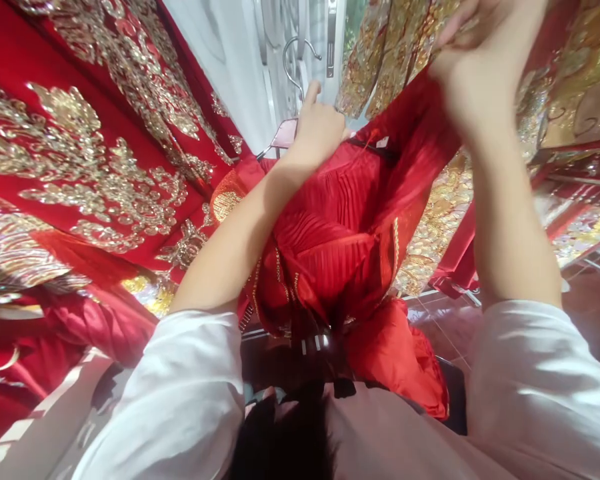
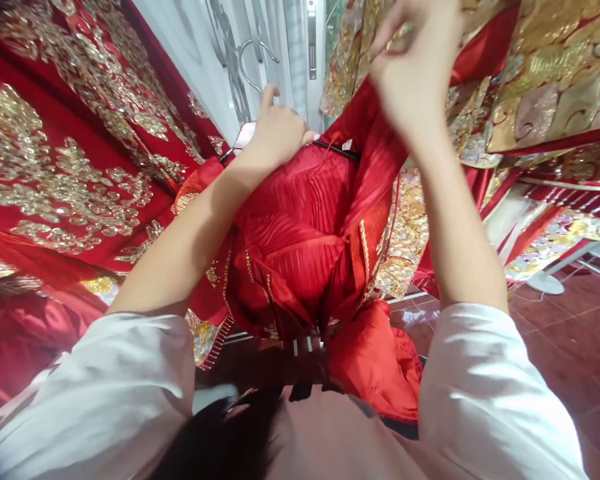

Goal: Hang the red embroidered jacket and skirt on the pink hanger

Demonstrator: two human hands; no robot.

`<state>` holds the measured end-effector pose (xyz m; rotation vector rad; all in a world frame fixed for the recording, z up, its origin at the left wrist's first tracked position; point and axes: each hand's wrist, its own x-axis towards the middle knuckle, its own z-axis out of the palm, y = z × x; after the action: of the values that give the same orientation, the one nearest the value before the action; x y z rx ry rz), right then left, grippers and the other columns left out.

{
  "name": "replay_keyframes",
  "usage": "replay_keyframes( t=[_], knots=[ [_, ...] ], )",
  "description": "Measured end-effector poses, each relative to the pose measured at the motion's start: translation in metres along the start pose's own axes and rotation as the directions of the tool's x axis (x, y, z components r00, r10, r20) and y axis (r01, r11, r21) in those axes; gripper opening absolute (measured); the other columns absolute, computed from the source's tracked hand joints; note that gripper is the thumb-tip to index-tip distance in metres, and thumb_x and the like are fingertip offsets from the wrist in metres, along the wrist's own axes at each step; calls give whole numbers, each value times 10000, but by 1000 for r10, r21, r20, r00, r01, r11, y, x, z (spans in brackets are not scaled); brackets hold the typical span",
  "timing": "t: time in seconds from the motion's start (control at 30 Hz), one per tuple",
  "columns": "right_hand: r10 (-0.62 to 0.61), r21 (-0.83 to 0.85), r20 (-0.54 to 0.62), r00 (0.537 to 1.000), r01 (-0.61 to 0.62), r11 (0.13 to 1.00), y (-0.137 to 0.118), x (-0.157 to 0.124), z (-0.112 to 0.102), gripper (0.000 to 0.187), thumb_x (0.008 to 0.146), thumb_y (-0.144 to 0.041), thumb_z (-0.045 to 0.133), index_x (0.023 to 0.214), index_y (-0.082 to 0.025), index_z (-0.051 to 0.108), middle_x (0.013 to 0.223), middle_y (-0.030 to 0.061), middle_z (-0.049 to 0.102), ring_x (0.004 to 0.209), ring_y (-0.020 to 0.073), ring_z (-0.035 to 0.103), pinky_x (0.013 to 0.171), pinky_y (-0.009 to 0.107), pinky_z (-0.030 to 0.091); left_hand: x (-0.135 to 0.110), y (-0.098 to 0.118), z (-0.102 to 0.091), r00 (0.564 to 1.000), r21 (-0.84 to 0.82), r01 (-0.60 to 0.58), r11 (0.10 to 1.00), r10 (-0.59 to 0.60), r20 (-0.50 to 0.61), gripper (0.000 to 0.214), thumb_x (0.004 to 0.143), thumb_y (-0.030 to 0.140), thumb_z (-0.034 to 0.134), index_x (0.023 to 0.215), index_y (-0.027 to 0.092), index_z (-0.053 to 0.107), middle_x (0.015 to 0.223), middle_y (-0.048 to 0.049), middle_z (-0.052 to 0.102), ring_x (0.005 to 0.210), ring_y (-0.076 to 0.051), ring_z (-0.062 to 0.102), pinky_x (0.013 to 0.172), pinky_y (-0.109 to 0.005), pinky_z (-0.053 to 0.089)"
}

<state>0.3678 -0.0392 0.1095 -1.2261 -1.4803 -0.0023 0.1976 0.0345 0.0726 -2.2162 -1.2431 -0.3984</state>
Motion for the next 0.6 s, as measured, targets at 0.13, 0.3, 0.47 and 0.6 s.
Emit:
replay_keyframes(
  t=[0.13,0.3,0.47,0.6],
  knots=[
    [-104,-464,375,921,283,839,-3,-90,68,327,817,-52,418,1056,-126,628,880,113,610,936,282,590,849,423,443,-5,-2,-2,1000,-97,-20,995,22,20,449,921,365,351,1091,112,680,1085,-108,684,1030,-204,565,1127,-336,126],
    [-15,-462,572,820,338,820,41,-148,128,479,874,-100,357,1329,-161,493,1155,212,553,986,314,581,744,409,494,-20,-11,-4,995,-277,-101,956,102,-11,522,859,385,384,1279,114,536,1288,-112,572,1216,-224,414,1137,-390,103],
    [6,-280,621,784,215,935,52,-143,79,691,884,-379,465,1508,-210,224,961,132,644,818,263,615,797,450,491,-76,-39,-12,977,-264,18,964,-73,-200,559,903,389,311,1431,211,355,1441,-63,405,1345,-242,312,1164,-398,47],
    [-132,-187,486,864,250,950,64,-96,40,542,871,-368,510,1387,-216,443,1060,119,646,1006,291,588,962,472,417,-127,-72,-7,915,-319,396,861,-398,62,590,900,509,332,1404,204,359,1356,-33,496,1263,-296,370,1108,-455,178]
  ],
)
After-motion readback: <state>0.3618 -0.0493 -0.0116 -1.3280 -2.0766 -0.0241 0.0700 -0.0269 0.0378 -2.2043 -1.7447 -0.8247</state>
